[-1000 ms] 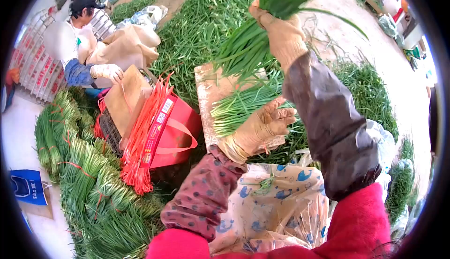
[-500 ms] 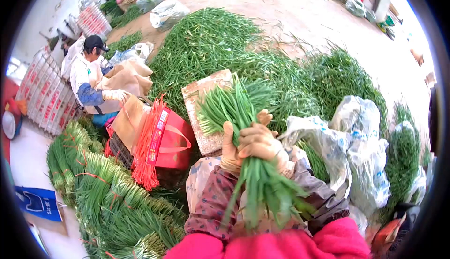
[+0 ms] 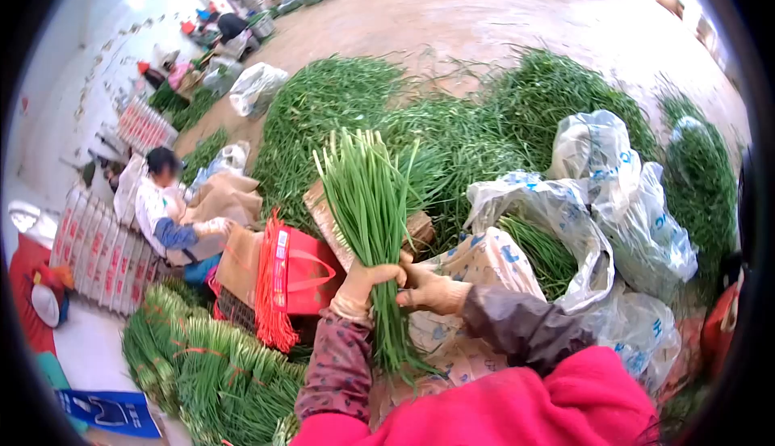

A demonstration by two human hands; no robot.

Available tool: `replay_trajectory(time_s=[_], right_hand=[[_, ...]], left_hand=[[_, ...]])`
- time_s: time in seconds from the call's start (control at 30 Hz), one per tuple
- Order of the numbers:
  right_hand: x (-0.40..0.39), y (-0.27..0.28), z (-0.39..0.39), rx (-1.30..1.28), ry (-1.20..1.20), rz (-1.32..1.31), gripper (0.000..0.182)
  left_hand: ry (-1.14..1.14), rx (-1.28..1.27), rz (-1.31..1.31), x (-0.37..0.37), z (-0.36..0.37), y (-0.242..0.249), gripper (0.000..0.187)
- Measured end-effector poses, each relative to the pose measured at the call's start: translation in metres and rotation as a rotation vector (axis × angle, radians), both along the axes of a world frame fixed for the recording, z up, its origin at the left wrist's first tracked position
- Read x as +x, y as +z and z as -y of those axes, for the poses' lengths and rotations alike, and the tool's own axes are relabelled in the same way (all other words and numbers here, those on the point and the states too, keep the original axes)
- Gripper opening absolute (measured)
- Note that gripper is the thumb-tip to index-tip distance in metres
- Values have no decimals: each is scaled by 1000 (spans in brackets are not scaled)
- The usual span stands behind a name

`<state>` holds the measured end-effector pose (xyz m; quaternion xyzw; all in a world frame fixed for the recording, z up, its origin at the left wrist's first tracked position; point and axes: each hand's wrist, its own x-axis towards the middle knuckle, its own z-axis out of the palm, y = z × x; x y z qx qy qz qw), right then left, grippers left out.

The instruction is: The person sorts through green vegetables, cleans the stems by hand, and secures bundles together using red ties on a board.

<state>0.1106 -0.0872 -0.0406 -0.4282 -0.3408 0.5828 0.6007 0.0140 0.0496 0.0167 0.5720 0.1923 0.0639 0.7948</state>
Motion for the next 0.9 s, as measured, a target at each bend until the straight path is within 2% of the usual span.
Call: replay_trajectory(time_s=[0.03,0.07,0.1,0.17,0.2,0.23,0.27,0.3,0.37,0.4,0.47,0.5,0.57,0.6,0.63,0.67,0.7,0.73,0.77,0.8,0.83,0.87,0.9], right_hand=[[-7,-10,-12,9,-65,62,75],[-11,-63,-40,287,-184,329,70],[-11,-59,-37,272,-227,137,68],[2,-33,-27,329,-265,-469,68],[9,-26,-25,369,-260,-662,70],[6,-20,-24,379,-501,-593,77],[12,-29,-28,344,-583,-604,90],[20,-40,-25,351,-509,-660,86],[33,-53,-27,142,-748,-782,65],[40,-57,-27,123,-754,-792,65],[48,-56,-21,38,-938,-775,38],[52,-53,-18,-112,-879,-659,25],[64,-67,-15,-338,-821,-111,16],[70,-64,-8,-510,-823,-121,18],[82,-71,-5,-492,-899,-246,21],[93,-78,-2,-469,-979,-368,25],[117,-122,-8,-364,-1120,-414,25],[127,-111,0,-369,-1140,-457,23],[132,-91,4,-368,-1142,-367,24],[133,-71,4,-284,-1066,-241,23],[127,-40,9,-246,-846,-117,20],[112,-7,8,-209,-606,106,18],[90,22,4,-184,-354,310,19]], left_hand=[[6,94,2,0,-1,-8,39],[61,134,-59,-6,9,5,41],[-48,52,-176,-11,4,9,43],[-91,94,-279,-23,6,18,44],[-159,172,-343,-33,0,7,46],[-222,182,-373,-39,3,8,46],[-229,196,-383,-49,6,-8,47],[-238,211,-394,-63,10,-24,48],[-303,167,-496,-78,21,-32,51],[-315,194,-519,-82,26,-33,52],[-356,266,-503,-99,38,-40,58],[-358,253,-510,-104,39,-43,58],[-419,56,-558,-111,40,-35,63],[-435,-60,-674,-114,41,-26,68],[-426,-71,-683,-120,42,-21,68],[-431,-1,-664,-127,41,-17,68],[-438,71,-644,-134,40,-15,69],[-473,258,-515,-141,40,-18,70],[-463,245,-530,-144,41,-14,70],[-484,269,-603,-142,40,-8,70],[-506,295,-674,-143,40,-4,71],[-549,508,-589,-152,35,-20,71],[-549,502,-598,-155,33,-21,71]])
